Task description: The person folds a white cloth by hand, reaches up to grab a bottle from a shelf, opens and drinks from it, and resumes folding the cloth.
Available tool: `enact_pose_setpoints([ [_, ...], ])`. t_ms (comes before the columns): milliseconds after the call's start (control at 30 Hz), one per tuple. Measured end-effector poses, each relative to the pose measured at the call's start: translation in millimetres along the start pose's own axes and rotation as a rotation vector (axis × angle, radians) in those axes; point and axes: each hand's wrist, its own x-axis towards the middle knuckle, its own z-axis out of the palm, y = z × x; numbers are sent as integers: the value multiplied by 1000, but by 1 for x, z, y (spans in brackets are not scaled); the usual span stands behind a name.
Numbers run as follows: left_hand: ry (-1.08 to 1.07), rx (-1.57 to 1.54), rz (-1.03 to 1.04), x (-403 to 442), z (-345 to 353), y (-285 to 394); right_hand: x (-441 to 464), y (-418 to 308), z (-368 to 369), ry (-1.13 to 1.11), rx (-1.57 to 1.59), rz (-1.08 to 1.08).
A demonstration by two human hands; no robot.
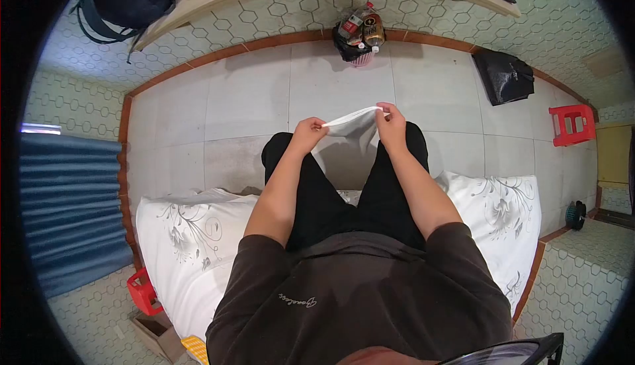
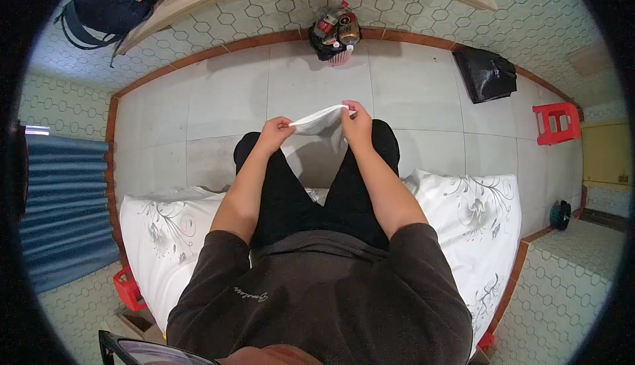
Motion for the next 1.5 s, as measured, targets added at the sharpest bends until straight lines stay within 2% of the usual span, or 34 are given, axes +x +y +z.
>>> enact_pose_setpoints([
  [133,166,292,137,-2,4,7,-1,-2,-6,-152,-148,32],
  [333,182,134,110,5,-1,-5,-9,-10,-5,-319,-264,50],
  [467,-33,218,92,0,2,-4,-4,-16,-4,9,-176,-13],
  [500,-31,217,93,2,0,-7,-3,-12,-3,7,-176,-15],
  [633,303,74,243,12,-3,-13,-7,3,0,-422,-229,-21],
  [667,300,74,242,12,-2,-15,-7,5,-2,-419,-230,-19],
  [800,-236,295,32,3,1,-13,-3,-10,-4,30,-148,-42],
  [833,-234,296,32,3,0,-12,-3,-10,-3,28,-147,-42],
  [967,258,172,189,7,0,-8,-8,-6,-2,-382,-204,39],
  [1000,256,171,189,7,1,-7,-7,-4,-3,-381,-204,39],
  [1133,3,296,66,1,0,-6,1,1,-2,-25,-278,-59],
  [1167,5,298,64,1,-1,-6,0,2,-1,-27,-276,-58],
  [1300,61,382,131,4,4,-12,-6,-1,0,-266,-129,-8],
  [1500,137,190,104,2,3,-4,-2,-5,-1,-76,-225,9],
])
